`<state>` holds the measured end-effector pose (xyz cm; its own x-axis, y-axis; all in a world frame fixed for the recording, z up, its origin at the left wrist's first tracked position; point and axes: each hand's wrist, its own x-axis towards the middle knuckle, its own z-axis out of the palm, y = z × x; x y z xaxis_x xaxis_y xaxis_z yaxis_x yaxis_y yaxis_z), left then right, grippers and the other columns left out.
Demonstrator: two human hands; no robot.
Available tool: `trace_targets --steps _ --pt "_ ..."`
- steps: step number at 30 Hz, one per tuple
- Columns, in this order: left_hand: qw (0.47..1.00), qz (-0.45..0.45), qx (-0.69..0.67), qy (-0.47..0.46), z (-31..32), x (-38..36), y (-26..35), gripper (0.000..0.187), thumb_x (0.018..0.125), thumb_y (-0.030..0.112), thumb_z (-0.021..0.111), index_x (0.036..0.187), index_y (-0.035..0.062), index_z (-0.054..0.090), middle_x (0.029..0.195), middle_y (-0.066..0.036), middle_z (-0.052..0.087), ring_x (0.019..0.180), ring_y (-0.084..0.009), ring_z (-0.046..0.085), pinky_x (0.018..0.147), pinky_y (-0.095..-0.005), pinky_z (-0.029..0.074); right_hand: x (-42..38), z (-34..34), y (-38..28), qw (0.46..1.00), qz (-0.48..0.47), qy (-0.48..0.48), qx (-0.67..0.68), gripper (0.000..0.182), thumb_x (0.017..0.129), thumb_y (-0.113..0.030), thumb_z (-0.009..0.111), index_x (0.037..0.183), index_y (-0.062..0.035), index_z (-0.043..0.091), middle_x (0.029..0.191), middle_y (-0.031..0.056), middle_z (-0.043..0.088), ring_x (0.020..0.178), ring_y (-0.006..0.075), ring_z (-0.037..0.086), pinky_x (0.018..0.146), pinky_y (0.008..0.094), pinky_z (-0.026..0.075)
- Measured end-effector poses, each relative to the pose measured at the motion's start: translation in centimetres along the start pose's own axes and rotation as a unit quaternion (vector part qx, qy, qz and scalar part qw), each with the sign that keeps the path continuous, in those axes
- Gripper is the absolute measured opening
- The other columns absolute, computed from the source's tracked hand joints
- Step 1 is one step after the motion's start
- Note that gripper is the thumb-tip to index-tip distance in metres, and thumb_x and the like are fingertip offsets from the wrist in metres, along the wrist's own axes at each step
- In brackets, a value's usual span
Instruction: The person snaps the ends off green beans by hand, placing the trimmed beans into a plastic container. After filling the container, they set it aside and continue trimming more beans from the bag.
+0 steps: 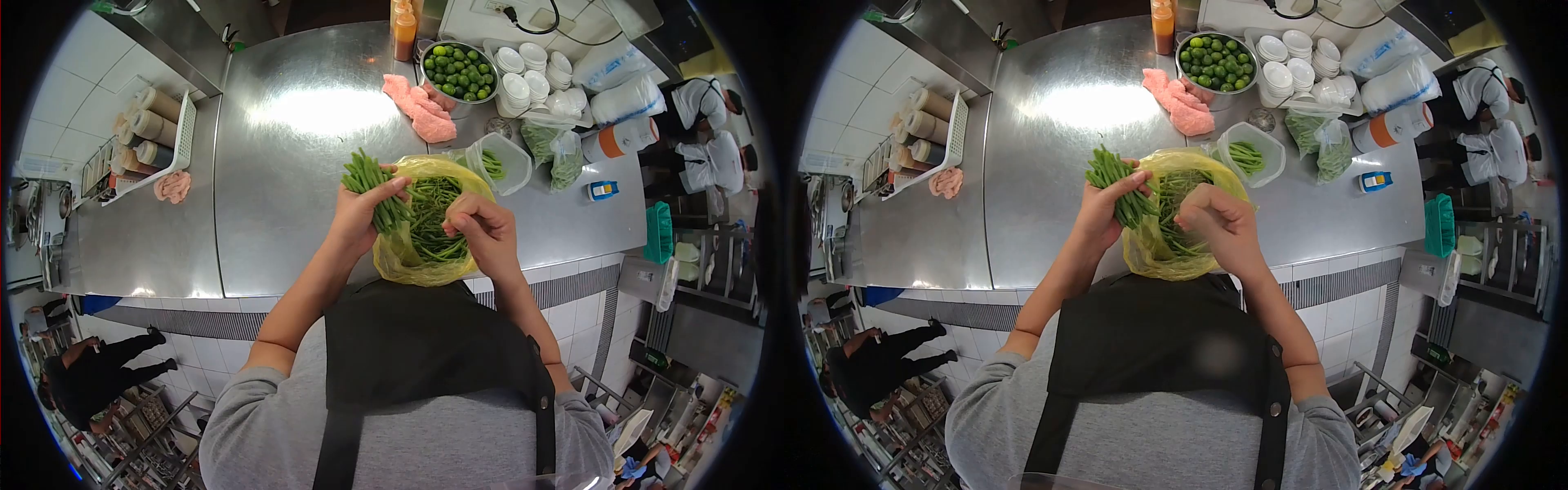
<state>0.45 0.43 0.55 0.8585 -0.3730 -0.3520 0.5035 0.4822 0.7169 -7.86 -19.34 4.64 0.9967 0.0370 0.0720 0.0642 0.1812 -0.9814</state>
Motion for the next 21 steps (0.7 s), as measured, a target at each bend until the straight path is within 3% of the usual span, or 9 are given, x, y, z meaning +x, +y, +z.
trace_targets --steps 1,3,6,7,9,10,14,16,21 --pt "1.0 -0.001 -0.023 -0.003 -0.3 0.1 0.0 0.03 0.089 0.003 0.073 0.114 0.0016 0.058 0.099 -0.013 0.071 0.084 -0.0188 0.07 0.075 -0.0324 0.059 0.2 -0.6 0.1 1.0 0.001 0.003 -0.001 0.014 0.095 -0.01 0.067 0.085 -0.0007 0.064 0.082 0.0005 0.06 0.075 0.0083 0.055 0.071 0.0256 0.045" --pt "0.999 -0.005 -0.046 -0.004 -0.7 0.1 0.2 0.03 0.09 0.004 0.072 0.115 0.0019 0.057 0.098 -0.012 0.07 0.087 -0.0193 0.069 0.075 -0.033 0.059 0.6 -1.7 0.9 0.948 0.15 -0.079 -0.269 0.021 0.095 -0.017 0.069 0.088 0.0011 0.064 0.082 0.0066 0.063 0.074 0.0168 0.058 0.07 0.0285 0.048" --pt "0.995 -0.041 -0.095 -0.011 -0.9 0.2 0.7 0.029 0.091 0.006 0.07 0.116 0.0035 0.056 0.096 -0.01 0.069 0.09 -0.0199 0.069 0.078 -0.0344 0.06 -0.3 -1.1 3.9 0.879 0.116 -0.143 -0.439 0.023 0.089 -0.021 0.074 0.086 0.0008 0.066 0.084 0.0105 0.064 0.075 0.0252 0.061 0.072 0.0328 0.05" --pt "0.991 -0.051 -0.123 -0.014 -1.0 0.3 0.6 0.029 0.091 0.006 0.07 0.116 0.0039 0.055 0.096 -0.009 0.068 0.089 -0.0211 0.069 0.079 -0.0356 0.06 -0.8 -0.7 4.4 0.879 0.116 -0.144 -0.439 0.023 0.089 -0.021 0.074 0.086 0.0008 0.066 0.084 0.0105 0.064 0.075 0.0252 0.061 0.072 0.0328 0.05" --pt "0.986 -0.06 -0.152 -0.016 -1.1 0.3 0.5 0.029 0.091 0.006 0.069 0.116 0.0043 0.055 0.096 -0.009 0.067 0.088 -0.0222 0.07 0.08 -0.0367 0.06 -1.6 0.1 5.3 0.857 0.12 -0.139 -0.482 0.028 0.087 -0.025 0.074 0.078 -0.0004 0.064 0.088 0.0159 0.064 0.089 0.0368 0.064 0.079 0.0463 0.05" --pt "0.989 -0.07 -0.13 -0.018 -1.1 0.2 0.4 0.029 0.09 0.005 0.07 0.115 0.0039 0.055 0.095 -0.009 0.067 0.087 -0.023 0.07 0.08 -0.0371 0.06 -1.4 0.2 5.7 0.848 0.14 -0.145 -0.49 0.022 0.085 -0.021 0.073 0.078 -0.001 0.066 0.088 0.016 0.065 0.089 0.0365 0.065 0.08 0.0445 0.051" --pt "0.995 -0.088 -0.028 -0.049 -0.8 -0.4 0.1 0.032 0.084 -0.001 0.075 0.11 0.0016 0.058 0.092 -0.012 0.069 0.082 -0.0235 0.071 0.078 -0.0368 0.06 -0.1 -0.8 4.7 0.922 0.115 -0.103 -0.356 0.013 0.086 -0.014 0.073 0.084 -0.0013 0.071 0.085 0.0111 0.07 0.082 0.0274 0.069 0.076 0.0374 0.053" --pt "0.995 -0.075 0.028 -0.057 -0.2 -0.7 -0.4 0.033 0.081 -0.003 0.077 0.108 0.0011 0.059 0.092 -0.012 0.069 0.082 -0.0225 0.071 0.077 -0.0356 0.06 0.7 -1.3 3.0 0.972 0.171 0.001 -0.158 0.01 0.086 -0.009 0.074 0.091 -0.001 0.075 0.082 0.0055 0.073 0.074 0.0142 0.067 0.071 0.0284 0.052" --pt "0.986 -0.068 0.117 -0.1 1.2 -1.2 -1.0 0.042 0.072 -0.007 0.084 0.106 0.0001 0.062 0.096 -0.009 0.071 0.082 -0.0179 0.07 0.076 -0.0325 0.059 1.3 -2.1 1.9 0.983 0.172 0.053 -0.022 0.008 0.09 -0.005 0.074 0.095 0.0011 0.075 0.084 0.006 0.073 0.072 0.0097 0.065 0.069 0.024 0.053"
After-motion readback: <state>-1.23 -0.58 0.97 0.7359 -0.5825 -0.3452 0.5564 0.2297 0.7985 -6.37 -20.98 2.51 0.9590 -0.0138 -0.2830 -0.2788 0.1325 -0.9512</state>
